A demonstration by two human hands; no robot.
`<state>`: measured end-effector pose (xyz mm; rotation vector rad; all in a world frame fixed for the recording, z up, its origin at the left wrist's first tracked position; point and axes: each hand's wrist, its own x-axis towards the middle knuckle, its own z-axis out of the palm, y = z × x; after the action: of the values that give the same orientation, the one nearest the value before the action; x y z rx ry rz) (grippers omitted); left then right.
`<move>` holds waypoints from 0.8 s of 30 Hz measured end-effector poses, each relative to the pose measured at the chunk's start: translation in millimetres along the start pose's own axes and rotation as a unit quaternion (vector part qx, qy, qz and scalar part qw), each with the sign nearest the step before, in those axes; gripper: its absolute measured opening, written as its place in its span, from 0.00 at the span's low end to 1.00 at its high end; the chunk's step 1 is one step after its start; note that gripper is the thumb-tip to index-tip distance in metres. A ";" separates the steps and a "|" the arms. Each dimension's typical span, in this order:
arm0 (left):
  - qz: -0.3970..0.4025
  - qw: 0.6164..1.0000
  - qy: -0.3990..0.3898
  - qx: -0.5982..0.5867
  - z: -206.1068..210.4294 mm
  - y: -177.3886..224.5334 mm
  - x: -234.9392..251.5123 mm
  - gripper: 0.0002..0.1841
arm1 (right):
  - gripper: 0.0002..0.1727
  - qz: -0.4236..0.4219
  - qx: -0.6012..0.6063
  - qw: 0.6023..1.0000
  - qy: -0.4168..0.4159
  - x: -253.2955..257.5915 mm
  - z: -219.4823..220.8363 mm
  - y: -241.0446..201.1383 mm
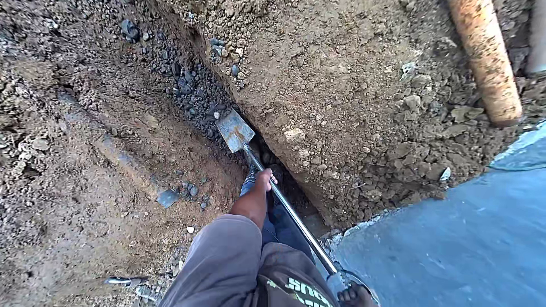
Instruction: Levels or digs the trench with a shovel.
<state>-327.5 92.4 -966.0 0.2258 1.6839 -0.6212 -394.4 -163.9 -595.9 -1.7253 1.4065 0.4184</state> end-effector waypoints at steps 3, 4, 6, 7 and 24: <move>0.072 0.997 0.016 -0.020 -16.5 52.8 13.4 0.05 | 0.05 -0.010 0.022 0.999 -0.027 34.6 41.0 14.9; 0.101 0.994 0.018 -0.031 -27.4 70.6 12.1 0.05 | 0.04 -0.019 0.028 0.998 -0.053 39.4 54.4 14.5; 0.166 0.985 0.011 -0.041 -49.0 108.6 -9.0 0.04 | 0.02 -0.037 0.041 0.991 -0.122 42.4 73.9 6.4; 0.196 0.979 0.003 -0.049 -60.7 124.7 -28.0 0.04 | 0.03 -0.044 0.048 0.986 -0.155 42.0 79.9 1.2; 0.454 0.866 -0.035 -0.205 -92.7 -90.4 -241.6 0.07 | 0.05 -0.113 0.066 0.927 -0.353 183.2 -82.4 -22.0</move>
<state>-397.2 110.7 -701.6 0.6247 1.3860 0.4304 -337.5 -343.6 -668.7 -1.3963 0.6895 0.7100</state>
